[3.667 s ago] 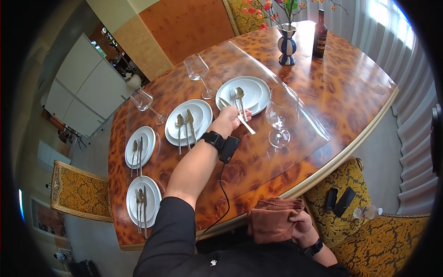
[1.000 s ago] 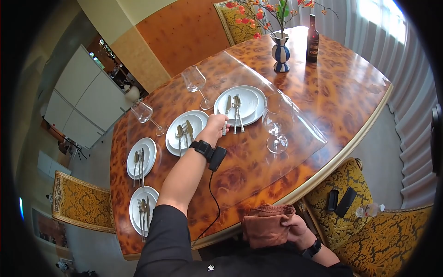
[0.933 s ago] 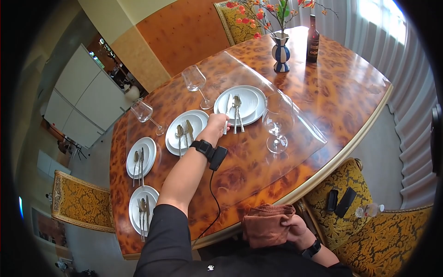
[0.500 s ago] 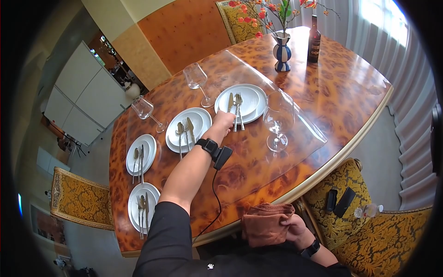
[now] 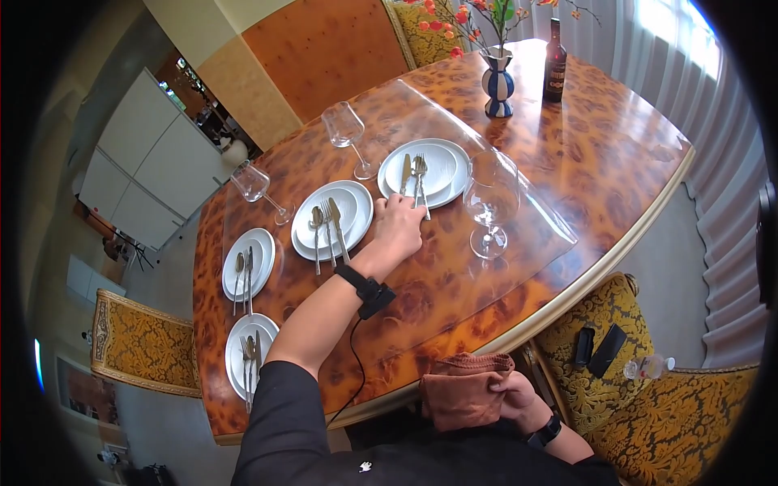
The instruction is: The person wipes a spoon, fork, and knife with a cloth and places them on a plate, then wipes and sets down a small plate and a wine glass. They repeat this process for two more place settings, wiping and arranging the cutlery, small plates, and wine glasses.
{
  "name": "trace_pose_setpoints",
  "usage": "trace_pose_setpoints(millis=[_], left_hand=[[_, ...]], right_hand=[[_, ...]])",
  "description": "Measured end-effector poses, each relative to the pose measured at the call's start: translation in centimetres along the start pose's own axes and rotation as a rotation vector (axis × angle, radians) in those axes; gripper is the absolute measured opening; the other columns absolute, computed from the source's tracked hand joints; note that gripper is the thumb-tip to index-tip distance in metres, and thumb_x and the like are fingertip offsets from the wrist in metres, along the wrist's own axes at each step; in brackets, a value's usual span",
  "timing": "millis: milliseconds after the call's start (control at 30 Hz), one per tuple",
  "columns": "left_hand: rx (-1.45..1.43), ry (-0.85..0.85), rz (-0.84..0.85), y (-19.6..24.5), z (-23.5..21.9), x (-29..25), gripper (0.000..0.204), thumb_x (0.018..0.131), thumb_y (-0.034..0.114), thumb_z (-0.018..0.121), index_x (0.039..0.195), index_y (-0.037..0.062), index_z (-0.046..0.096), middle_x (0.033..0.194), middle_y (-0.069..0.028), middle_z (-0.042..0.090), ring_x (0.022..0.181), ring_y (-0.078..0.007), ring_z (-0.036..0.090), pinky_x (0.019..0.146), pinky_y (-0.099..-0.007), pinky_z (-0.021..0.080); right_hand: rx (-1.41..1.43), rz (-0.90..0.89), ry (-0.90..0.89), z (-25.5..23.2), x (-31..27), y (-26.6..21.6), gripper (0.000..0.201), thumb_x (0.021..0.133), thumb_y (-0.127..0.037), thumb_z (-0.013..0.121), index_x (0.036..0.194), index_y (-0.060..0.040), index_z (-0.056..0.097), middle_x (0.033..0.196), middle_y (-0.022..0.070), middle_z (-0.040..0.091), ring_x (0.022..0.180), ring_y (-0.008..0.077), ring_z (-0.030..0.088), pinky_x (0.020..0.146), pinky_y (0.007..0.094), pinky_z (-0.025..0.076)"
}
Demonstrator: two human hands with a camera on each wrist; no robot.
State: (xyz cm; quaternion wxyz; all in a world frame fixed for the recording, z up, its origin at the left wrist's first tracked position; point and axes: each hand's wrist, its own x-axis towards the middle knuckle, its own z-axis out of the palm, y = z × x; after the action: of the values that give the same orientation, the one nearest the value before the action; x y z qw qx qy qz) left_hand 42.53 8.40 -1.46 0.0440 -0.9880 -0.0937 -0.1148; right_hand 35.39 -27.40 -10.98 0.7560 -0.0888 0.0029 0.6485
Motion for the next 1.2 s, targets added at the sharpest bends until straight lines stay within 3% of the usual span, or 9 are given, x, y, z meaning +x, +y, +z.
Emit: trace_pose_setpoints(millis=[167, 267, 467, 667, 867, 967, 1200], left_hand=[[0.212, -0.112, -0.015, 1.3, 1.0, 1.1, 0.043, 0.078, 0.009, 0.063, 0.120, 0.0110, 0.064, 0.114, -0.0106, 0.060, 0.117, -0.0278, 0.049, 0.099, -0.0480, 0.032], [0.305, 0.019, 0.065, 1.8, 2.1, 1.0, 0.044, 0.081, 0.010, 0.060, 0.124, 0.0109, 0.062, 0.114, -0.0107, 0.060, 0.116, -0.0274, 0.049, 0.099, -0.0491, 0.031], [0.351, 0.063, -0.002, 2.5, 2.4, 1.0, 0.037, 0.086, 0.013, 0.058, 0.122, 0.0119, 0.063, 0.107, -0.0070, 0.063, 0.108, -0.0226, 0.052, 0.098, -0.0447, 0.032], [0.408, 0.027, -0.034, 1.4, 3.1, 1.6, 0.043, 0.083, 0.011, 0.059, 0.126, 0.0094, 0.060, 0.097, -0.0062, 0.067, 0.101, -0.0222, 0.056, 0.090, -0.0410, 0.035], [0.413, 0.096, -0.067, 0.8, 2.2, 2.0, 0.025, 0.083, 0.011, 0.058, 0.106, 0.0044, 0.066, 0.080, -0.0056, 0.069, 0.083, -0.0224, 0.062, 0.085, -0.0406, 0.038], [0.397, 0.188, -0.032, 0.2, 1.4, 2.2, 0.015, 0.081, 0.010, 0.058, 0.091, 0.0057, 0.068, 0.074, -0.0057, 0.069, 0.075, -0.0227, 0.063, 0.083, -0.0392, 0.039], [0.284, 0.466, 0.136, 0.9, 0.3, 3.3, 0.010, 0.079, 0.008, 0.059, 0.078, 0.0072, 0.069, 0.070, -0.0071, 0.069, 0.070, -0.0202, 0.065, 0.079, -0.0358, 0.043]], right_hand=[[0.007, -0.018, -0.003, -0.9, -0.4, 0.3, 0.059, 0.079, 0.002, 0.057, 0.136, 0.0092, 0.044, 0.134, 0.0218, 0.054, 0.123, 0.0327, 0.054, 0.109, 0.0452, 0.039], [-0.002, -0.033, 0.016, -0.5, -0.9, 0.0, 0.058, 0.079, 0.001, 0.057, 0.136, 0.0094, 0.044, 0.134, 0.0217, 0.054, 0.123, 0.0327, 0.054, 0.109, 0.0452, 0.039], [0.002, -0.025, 0.031, -0.7, -1.2, -0.3, 0.059, 0.079, 0.001, 0.057, 0.136, 0.0098, 0.044, 0.134, 0.0217, 0.054, 0.123, 0.0328, 0.054, 0.109, 0.0454, 0.039], [-0.001, -0.008, 0.025, -1.0, -0.7, -0.3, 0.059, 0.079, 0.000, 0.057, 0.136, 0.0100, 0.043, 0.135, 0.0221, 0.053, 0.124, 0.0332, 0.053, 0.109, 0.0447, 0.039], [0.008, -0.009, 0.009, -0.7, -0.8, -0.5, 0.059, 0.080, 0.001, 0.055, 0.137, 0.0101, 0.042, 0.136, 0.0222, 0.052, 0.125, 0.0331, 0.052, 0.110, 0.0449, 0.038], [0.010, -0.010, 0.019, -0.3, -0.7, -0.5, 0.059, 0.080, 0.001, 0.055, 0.137, 0.0102, 0.042, 0.136, 0.0222, 0.053, 0.125, 0.0331, 0.052, 0.110, 0.0451, 0.038], [-0.014, -0.003, 0.009, -0.7, -0.4, -0.3, 0.058, 0.080, 0.001, 0.056, 0.135, 0.0101, 0.044, 0.134, 0.0221, 0.054, 0.123, 0.0326, 0.054, 0.108, 0.0446, 0.039]])
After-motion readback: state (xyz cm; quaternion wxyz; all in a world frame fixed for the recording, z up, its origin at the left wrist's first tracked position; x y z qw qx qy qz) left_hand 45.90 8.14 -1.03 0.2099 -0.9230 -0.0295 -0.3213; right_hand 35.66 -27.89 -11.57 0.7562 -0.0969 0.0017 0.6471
